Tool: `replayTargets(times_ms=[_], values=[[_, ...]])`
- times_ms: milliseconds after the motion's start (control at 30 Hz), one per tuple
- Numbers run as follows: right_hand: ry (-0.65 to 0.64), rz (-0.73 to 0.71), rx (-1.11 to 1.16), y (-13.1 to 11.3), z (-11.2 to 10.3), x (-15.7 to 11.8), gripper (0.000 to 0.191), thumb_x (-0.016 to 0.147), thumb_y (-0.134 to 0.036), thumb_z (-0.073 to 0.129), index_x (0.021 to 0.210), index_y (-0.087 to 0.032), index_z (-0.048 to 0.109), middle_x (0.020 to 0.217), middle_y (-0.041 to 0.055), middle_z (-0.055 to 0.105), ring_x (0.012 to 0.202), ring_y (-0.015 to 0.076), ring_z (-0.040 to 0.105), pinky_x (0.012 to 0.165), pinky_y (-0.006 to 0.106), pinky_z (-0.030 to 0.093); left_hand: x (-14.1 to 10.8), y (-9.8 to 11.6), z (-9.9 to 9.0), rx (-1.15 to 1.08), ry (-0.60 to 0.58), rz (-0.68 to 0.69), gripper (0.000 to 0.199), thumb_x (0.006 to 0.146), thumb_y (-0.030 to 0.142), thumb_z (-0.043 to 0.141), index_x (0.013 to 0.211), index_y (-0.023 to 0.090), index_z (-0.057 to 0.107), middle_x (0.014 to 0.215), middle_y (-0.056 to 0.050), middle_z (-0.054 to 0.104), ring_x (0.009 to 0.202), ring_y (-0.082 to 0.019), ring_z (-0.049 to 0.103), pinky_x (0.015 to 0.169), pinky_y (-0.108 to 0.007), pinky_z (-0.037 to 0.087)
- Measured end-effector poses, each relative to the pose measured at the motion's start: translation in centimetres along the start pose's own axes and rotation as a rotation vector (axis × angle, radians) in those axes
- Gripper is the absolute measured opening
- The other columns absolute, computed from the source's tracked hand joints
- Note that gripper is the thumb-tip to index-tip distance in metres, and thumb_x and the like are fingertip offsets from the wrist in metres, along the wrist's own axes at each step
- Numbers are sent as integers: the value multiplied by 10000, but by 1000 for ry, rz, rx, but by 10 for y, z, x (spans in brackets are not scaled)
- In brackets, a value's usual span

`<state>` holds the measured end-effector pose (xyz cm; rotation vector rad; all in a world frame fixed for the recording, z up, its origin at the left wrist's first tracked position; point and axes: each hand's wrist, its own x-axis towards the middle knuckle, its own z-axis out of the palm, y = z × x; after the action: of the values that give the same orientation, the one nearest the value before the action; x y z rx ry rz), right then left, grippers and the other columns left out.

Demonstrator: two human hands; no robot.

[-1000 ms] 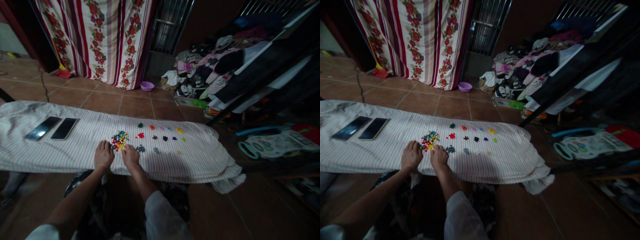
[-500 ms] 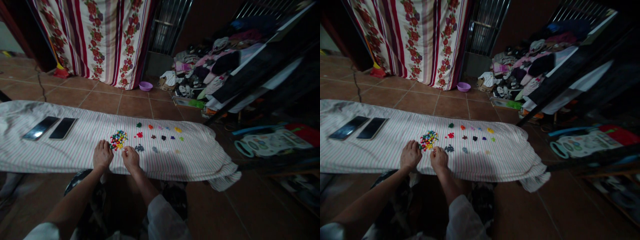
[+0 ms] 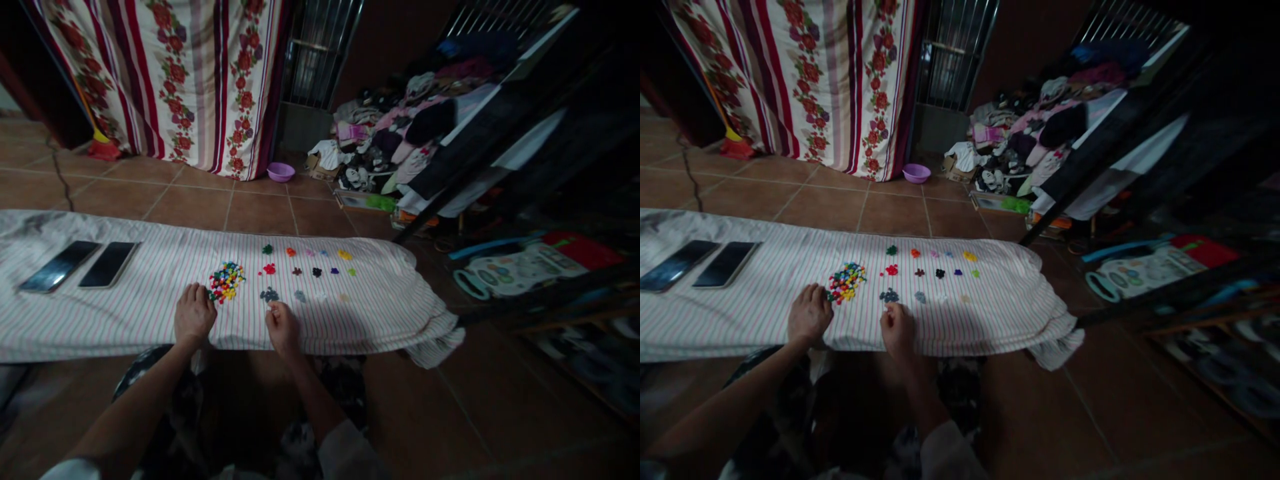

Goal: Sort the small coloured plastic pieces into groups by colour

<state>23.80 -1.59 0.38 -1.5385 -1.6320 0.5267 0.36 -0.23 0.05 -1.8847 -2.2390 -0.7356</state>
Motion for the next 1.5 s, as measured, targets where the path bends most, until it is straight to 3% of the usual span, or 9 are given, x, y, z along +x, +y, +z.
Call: replayTargets(times_ms=[367,567,800,1233,1500], values=[[289,18,-138,72,-63,20,319,874,-357,435,974,-172,675,866,97,703,702,185,627,679,305,505,1,-1,0,-75,-1,-19,387,859,230,428,1202,123,573,1309,-205,579,1328,-345,454,1073,-531,405],[334,72,-304,103,-86,33,286,841,-300,443,949,-164,671,895,112,694,796,214,618,764,335,481,1,-2,1,-69,7,-9,370,861,235,423,1171,109,582,1286,-214,585,1317,-340,464,1092,-518,392],[295,164,-415,105,-86,39,257,832,-247,459,945,-174,678,888,94,706,788,199,616,713,289,430,1,-2,2,-75,9,-10,397,843,226,436,1205,135,571,1289,-192,586,1309,-334,469,1067,-518,409],[322,142,-336,105,-86,33,212,843,-274,457,918,-187,635,895,90,716,794,198,636,718,285,442,1,-5,4,-20,5,19,397,873,238,394,1192,82,573,1300,-233,578,1310,-344,473,1088,-512,406],[292,205,-391,99,-87,39,195,869,-263,457,894,-192,637,861,72,711,753,181,626,660,263,390,1,-5,4,-34,21,13,375,864,237,410,1178,112,572,1262,-202,593,1301,-331,481,1088,-498,406]])
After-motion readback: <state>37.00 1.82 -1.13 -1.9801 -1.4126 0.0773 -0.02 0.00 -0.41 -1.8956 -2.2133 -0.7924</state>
